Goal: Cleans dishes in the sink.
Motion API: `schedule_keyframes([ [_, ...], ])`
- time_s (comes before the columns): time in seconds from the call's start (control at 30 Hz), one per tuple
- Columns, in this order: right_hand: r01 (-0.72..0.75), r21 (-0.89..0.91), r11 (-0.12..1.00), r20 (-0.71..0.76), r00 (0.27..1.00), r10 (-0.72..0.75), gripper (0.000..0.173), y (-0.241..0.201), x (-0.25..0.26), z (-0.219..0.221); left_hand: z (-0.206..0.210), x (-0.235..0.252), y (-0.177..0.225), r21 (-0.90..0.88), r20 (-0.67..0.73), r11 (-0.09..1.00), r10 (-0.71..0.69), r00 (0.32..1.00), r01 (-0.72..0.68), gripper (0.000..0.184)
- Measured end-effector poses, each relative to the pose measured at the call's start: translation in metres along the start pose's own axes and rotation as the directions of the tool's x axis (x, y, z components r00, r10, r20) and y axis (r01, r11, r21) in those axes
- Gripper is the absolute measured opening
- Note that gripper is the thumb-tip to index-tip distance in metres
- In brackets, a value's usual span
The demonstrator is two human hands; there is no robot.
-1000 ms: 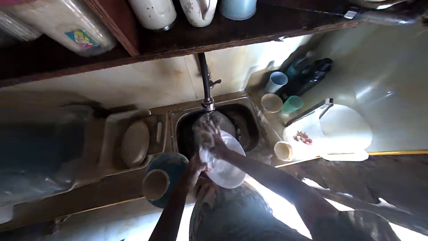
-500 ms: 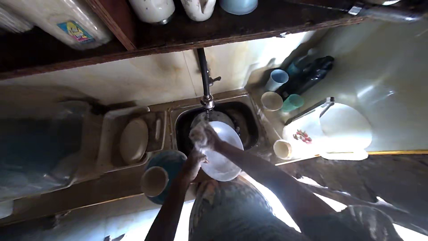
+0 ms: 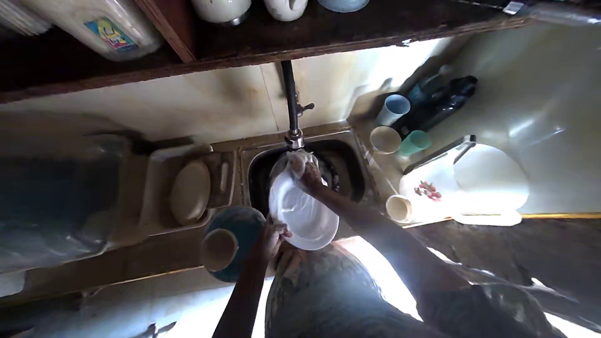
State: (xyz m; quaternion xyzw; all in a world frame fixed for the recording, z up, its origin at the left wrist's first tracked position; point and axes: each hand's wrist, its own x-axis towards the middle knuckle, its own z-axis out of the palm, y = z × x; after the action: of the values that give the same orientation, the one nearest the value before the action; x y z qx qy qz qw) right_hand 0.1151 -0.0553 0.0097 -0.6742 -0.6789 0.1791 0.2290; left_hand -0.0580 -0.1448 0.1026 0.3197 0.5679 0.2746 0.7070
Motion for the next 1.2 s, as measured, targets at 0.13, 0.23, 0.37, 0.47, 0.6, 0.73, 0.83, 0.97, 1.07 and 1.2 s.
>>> schedule_keyframes([
  [0.13, -0.060, 0.258, 0.964, 0.377, 0.925, -0.043, 0.056, -0.048, -0.053, -0.010, -0.009, 0.019, -0.009, -0.124, -0.060, 0.992, 0.015, 0.998, -0.022, 0.018],
  [0.23, -0.085, 0.352, 0.932, 0.570, 0.809, -0.141, 0.056, -0.053, -0.067, -0.038, -0.034, 0.034, -0.008, -0.194, -0.149, 0.974, 0.086, 0.985, -0.114, 0.025],
  [0.37, -0.029, 0.029, 0.999, 0.420, 0.907, 0.014, 0.050, 0.030, -0.018, -0.023, -0.018, 0.044, -0.002, -0.228, -0.105, 0.972, 0.038, 0.994, -0.061, 0.020],
  [0.47, -0.062, 0.016, 0.998, 0.338, 0.940, 0.053, 0.055, -0.002, 0.018, -0.017, 0.003, 0.069, 0.010, -0.292, -0.032, 0.951, 0.094, 0.995, -0.099, 0.023],
  [0.6, 0.194, 0.256, 0.947, 0.403, 0.869, -0.287, 0.052, 0.005, 0.003, -0.003, -0.008, 0.101, 0.013, -0.301, -0.079, 0.946, 0.103, 0.992, -0.122, 0.021],
  [0.73, 0.050, 0.006, 0.999, 0.300, 0.953, -0.049, 0.051, 0.040, 0.028, 0.000, 0.011, 0.082, 0.010, -0.291, -0.016, 0.956, 0.040, 0.999, -0.042, 0.022],
  [0.83, -0.107, 0.221, 0.969, 0.414, 0.910, 0.006, 0.051, -0.014, 0.008, -0.008, 0.011, 0.088, 0.007, -0.308, -0.008, 0.950, 0.050, 0.999, -0.050, 0.020],
  [0.97, 0.299, 0.223, 0.928, 0.502, 0.781, -0.372, 0.059, 0.017, -0.019, -0.009, -0.026, 0.089, -0.005, -0.332, -0.088, 0.932, 0.122, 0.989, -0.144, 0.024],
  [1.07, 0.288, -0.036, 0.957, 0.360, 0.897, -0.256, 0.062, 0.044, -0.002, -0.011, -0.013, 0.074, -0.002, -0.301, -0.033, 0.951, 0.068, 0.997, -0.075, 0.023],
  [1.2, 0.030, 0.315, 0.949, 0.348, 0.926, -0.144, 0.053, -0.026, -0.003, -0.021, 0.004, 0.083, 0.000, -0.339, -0.018, 0.936, 0.100, 0.995, -0.100, 0.025],
])
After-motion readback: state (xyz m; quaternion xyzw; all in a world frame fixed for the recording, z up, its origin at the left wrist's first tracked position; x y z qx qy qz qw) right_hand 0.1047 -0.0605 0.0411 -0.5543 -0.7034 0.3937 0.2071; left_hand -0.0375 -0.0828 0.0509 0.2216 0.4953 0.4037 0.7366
